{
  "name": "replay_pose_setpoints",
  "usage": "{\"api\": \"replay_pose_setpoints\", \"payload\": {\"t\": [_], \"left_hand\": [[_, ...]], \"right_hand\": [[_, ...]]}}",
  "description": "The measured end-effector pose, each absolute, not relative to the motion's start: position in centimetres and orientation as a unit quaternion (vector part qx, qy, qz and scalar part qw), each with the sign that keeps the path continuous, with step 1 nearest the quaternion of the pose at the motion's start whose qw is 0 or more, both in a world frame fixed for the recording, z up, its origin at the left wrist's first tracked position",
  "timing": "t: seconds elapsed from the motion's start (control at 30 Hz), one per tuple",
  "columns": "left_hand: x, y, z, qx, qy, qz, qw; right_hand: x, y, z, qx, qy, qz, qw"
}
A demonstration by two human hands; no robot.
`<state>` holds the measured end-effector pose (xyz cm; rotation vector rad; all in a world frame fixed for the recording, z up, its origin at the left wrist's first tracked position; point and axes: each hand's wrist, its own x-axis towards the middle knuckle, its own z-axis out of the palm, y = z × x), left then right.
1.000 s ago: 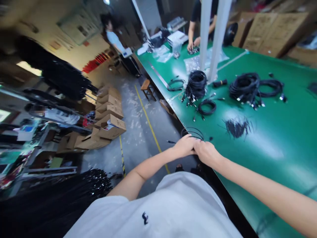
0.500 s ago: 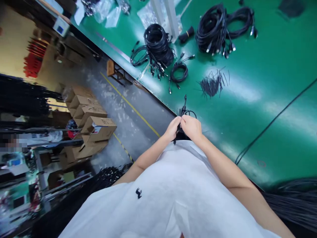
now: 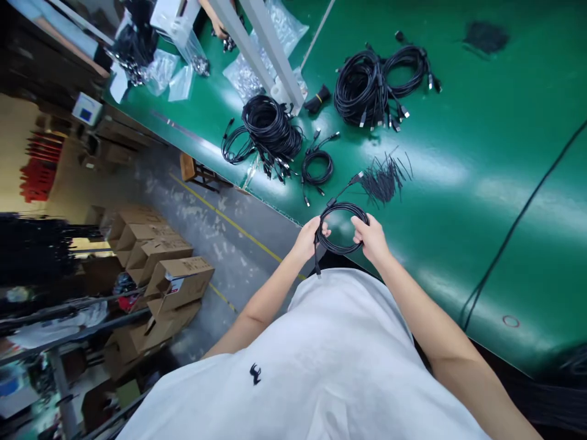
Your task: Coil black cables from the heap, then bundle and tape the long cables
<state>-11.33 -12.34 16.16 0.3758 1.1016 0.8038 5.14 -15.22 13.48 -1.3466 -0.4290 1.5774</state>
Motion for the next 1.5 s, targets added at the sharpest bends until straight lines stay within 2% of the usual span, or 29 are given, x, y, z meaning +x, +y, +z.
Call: {"api": "replay_pose_setpoints", "payload": {"t": [0.17, 0.27, 0.37, 0.47, 0.6, 0.67, 0.73, 0.87, 0.97, 1.1, 1.23, 1.37, 1.5], "left_hand": [[-11.7, -4.0, 12.9, 0.247, 0.534, 0.409, 0.698], [-13.1, 1.8, 10.7, 0.352, 0.569, 0.399, 0.627], [-15.0, 5.8, 7.9, 0.508, 0.617, 0.335, 0.499], [-16.4, 7.0, 5.3, 0.650, 0.600, 0.227, 0.408], [-17.6, 6.2, 3.9, 0.737, 0.560, 0.166, 0.341], [-18.3, 5.7, 4.3, 0.753, 0.552, 0.157, 0.322], [-19.1, 5.3, 5.3, 0.768, 0.543, 0.161, 0.299], [-20.4, 3.9, 7.5, 0.780, 0.504, 0.222, 0.297], [-20.7, 0.6, 8.9, 0.784, 0.468, 0.195, 0.358], [-19.6, -6.3, 10.0, 0.794, 0.373, 0.092, 0.472], [-16.8, -13.7, 9.7, 0.801, 0.296, -0.023, 0.520], [-13.0, -21.5, 8.6, 0.792, 0.267, -0.111, 0.538], [-7.9, -29.0, 7.3, 0.792, 0.203, -0.104, 0.566]], "right_hand": [[3.6, -6.3, 12.1, -0.594, -0.187, 0.587, 0.517], [2.9, 0.3, 9.5, -0.613, -0.232, 0.566, 0.500], [1.9, 5.1, 5.9, -0.683, -0.331, 0.489, 0.429], [0.6, 6.7, 3.4, -0.733, -0.467, 0.371, 0.328], [-0.7, 5.2, 4.2, -0.732, -0.556, 0.299, 0.258], [-0.8, 3.0, 5.5, -0.732, -0.549, 0.313, 0.255], [-0.6, -0.9, 6.5, -0.734, -0.498, 0.394, 0.241], [0.6, -14.5, 7.2, -0.747, -0.331, 0.554, 0.162], [2.4, -27.0, 7.8, -0.802, -0.191, 0.555, 0.110], [8.1, -39.6, 8.7, -0.885, -0.026, 0.461, 0.067], [14.7, -43.7, 7.5, -0.905, -0.005, 0.413, 0.108], [14.0, -41.5, 6.8, -0.844, -0.106, 0.477, 0.219], [9.0, -39.6, 12.3, -0.732, -0.225, 0.530, 0.365]]}}
